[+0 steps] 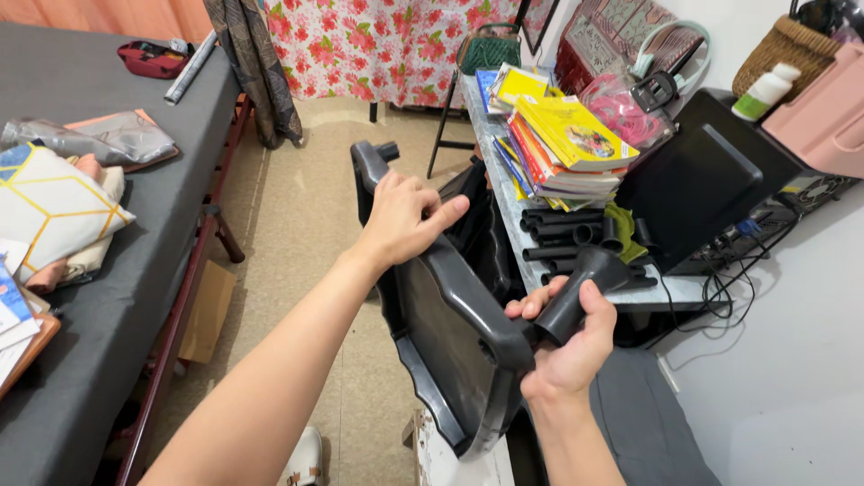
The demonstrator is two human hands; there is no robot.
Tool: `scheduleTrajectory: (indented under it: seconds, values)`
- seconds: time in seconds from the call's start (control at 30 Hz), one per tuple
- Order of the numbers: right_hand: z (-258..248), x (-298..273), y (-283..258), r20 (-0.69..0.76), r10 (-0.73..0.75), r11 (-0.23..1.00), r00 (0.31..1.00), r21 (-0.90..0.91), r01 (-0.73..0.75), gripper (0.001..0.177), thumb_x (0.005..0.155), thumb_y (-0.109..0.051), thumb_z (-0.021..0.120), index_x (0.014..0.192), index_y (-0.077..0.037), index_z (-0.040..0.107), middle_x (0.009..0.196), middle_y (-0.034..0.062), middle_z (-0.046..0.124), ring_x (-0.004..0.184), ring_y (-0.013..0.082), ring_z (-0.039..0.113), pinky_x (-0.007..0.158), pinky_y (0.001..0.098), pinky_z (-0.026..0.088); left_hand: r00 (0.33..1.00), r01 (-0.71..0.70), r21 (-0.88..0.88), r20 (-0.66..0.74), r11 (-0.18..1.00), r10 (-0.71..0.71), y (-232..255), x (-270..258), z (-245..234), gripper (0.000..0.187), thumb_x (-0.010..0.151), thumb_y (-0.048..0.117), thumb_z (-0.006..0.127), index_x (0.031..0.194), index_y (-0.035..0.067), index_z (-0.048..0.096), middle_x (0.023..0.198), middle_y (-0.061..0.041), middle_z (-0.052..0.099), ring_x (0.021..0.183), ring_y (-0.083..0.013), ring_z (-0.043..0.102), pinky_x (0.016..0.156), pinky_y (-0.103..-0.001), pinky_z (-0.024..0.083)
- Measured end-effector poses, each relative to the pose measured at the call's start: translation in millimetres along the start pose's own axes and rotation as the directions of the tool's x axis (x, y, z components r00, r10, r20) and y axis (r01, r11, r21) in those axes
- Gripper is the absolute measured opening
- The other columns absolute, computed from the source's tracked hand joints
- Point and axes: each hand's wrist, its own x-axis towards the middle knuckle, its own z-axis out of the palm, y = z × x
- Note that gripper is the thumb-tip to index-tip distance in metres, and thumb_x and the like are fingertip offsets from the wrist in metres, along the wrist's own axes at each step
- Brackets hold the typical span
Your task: The person wipes several black plastic furniture components with a green cloth, then picks up a mesh frame and attaches a plastic leg to it. The person continues to connect additional plastic parts to the frame.
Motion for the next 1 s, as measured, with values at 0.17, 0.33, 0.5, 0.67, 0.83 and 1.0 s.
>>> scheduleTrajectory:
  seconds: [0.17,0.33,0.5,0.67,0.83,1.0]
  values:
    - [-4,-13,7,-0.031,-0.088,0.996,0.996,0.019,0.088,0.038,0.096,-0.045,0.054,0.094,-0.007,0.056,0.072,0.0095,0.057,0.072,0.0244,0.058,0.079,0.0449,0.053,0.903,0.15,-0.105,-0.391,0.983,-0.179,35,-21,21,0.072,0.08,0.042,0.081,0.132,0.002,0.05,0.146,-0.028,0.038,0.138,-0.0452,0.035,0.111,-0.057,0.022]
    - [10,-29,27,-0.034,-0.075,0.987,0.997,0.138,0.079,0.041,0.097,-0.05,0.053,0.095,-0.009,0.055,0.077,0.0082,0.057,0.077,0.0224,0.058,0.086,0.0426,0.052,0.928,0.242,-0.492,-0.135,0.836,-0.348,71,-80,39,0.124,0.079,0.037,0.09,0.158,-0.004,0.005,0.159,-0.042,0.005,0.152,-0.049,0.009,0.121,-0.048,0.02]
    - [4,-34,36,0.018,0.002,0.994,1.0,0.106,-0.004,0.037,0.098,-0.04,0.059,0.103,-0.003,0.06,0.093,0.008,0.065,0.091,0.0208,0.063,0.096,0.038,0.048,0.896,0.401,-0.587,0.093,0.703,-0.434,67,-80,24,0.103,0.077,0.019,0.08,0.16,0.005,0.021,0.154,-0.026,0.042,0.141,-0.0314,0.045,0.113,-0.037,0.038]
    - [-32,-31,26,0.007,-0.02,0.985,1.0,-0.171,0.02,0.035,0.098,-0.018,0.068,0.128,0.0,0.065,0.109,0.0036,0.067,0.094,0.0113,0.062,0.085,0.0295,0.047,0.818,0.538,-0.691,0.292,0.482,-0.495,50,-68,-10,0.101,0.074,0.01,0.071,0.162,0.011,0.02,0.127,-0.014,0.065,0.089,-0.0176,0.065,0.079,-0.03,0.056]
    - [-48,-35,13,0.046,-0.038,0.893,0.998,-0.447,0.055,0.054,0.089,0.001,0.074,0.138,0.0,0.051,0.108,0.0144,0.063,0.081,0.0167,0.067,0.062,0.0293,0.053,0.763,0.636,-0.603,0.4,0.481,-0.508,37,-67,-37,0.102,0.076,0.01,0.068,0.164,0.015,0.016,0.108,-0.012,0.068,0.078,-0.0134,0.062,0.074,-0.027,0.054]
    - [-20,-51,3,0.115,-0.092,0.866,0.989,-0.481,0.136,0.077,0.083,0.007,0.067,0.148,-0.019,0.035,0.121,0.019,0.068,0.087,0.0278,0.072,0.074,0.0389,0.062,0.755,0.655,-0.546,0.439,0.522,-0.487,26,-69,-49,0.103,0.077,0.012,0.069,0.165,0.018,0.016,0.099,-0.012,0.066,0.075,-0.0131,0.06,0.072,-0.028,0.053]
